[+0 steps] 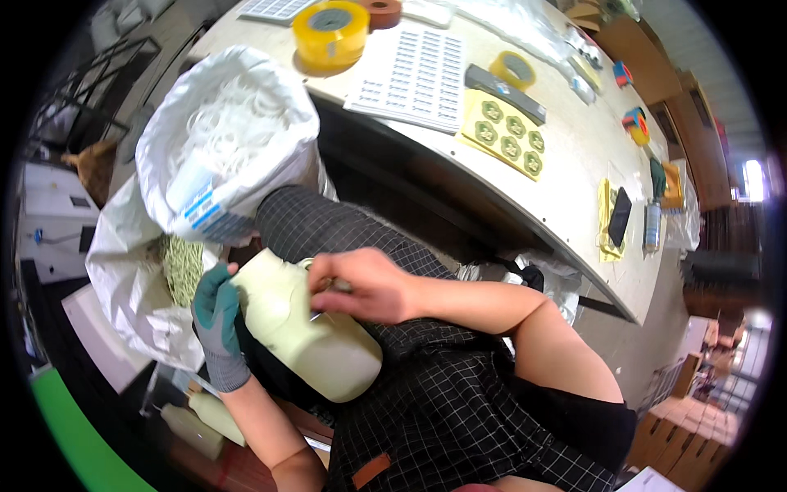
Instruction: The person applies decorative labels and brand stickers to a large plastic jug, picking stickers from sheets on the table and pressing them onto the jug surface by hand.
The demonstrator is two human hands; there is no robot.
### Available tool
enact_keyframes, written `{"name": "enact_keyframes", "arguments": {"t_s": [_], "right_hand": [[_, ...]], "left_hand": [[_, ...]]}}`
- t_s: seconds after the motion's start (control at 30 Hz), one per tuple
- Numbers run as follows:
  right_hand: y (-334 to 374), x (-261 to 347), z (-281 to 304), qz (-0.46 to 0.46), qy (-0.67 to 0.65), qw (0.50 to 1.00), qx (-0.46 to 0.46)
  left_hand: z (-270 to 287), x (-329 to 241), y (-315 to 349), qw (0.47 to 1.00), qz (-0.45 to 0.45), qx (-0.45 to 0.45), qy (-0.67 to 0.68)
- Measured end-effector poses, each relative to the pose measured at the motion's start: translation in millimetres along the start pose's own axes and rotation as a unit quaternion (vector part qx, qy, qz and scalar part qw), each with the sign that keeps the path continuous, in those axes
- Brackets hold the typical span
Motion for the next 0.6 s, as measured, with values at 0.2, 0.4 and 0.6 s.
{"name": "enact_keyframes", "arguments": {"t_s": [0.2, 0.4, 0.6], "right_hand": [[90.2, -55.0, 213.5, -0.167, 0.189, 0.908, -0.335], [141.5, -71.3, 348.5, -0.163, 0.434, 0.76, -0.456], [124.7, -75.4, 367.1, -0.142, 0.456, 0.758, -0.444]], "left_hand": [[-20.0, -19.0, -21.8, 0.915, -0.065, -0.101, -0.385], [-171.1, -152.7, -58.5, 0.857, -0.321, 0.009, -0.404], [-407.9, -151.8, -113.1, 0.766, -0.43, 0.148, -0.454]]}}
Point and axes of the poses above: each hand's wrist, its own y-axis away from the middle knuckle, its own z-axis out of the back of the hand, x = y × z, the point moved 9 cm from there along -y, towards the middle knuckle, and after that the axes turned 10 degrees about -y, right-handed, at the moved point
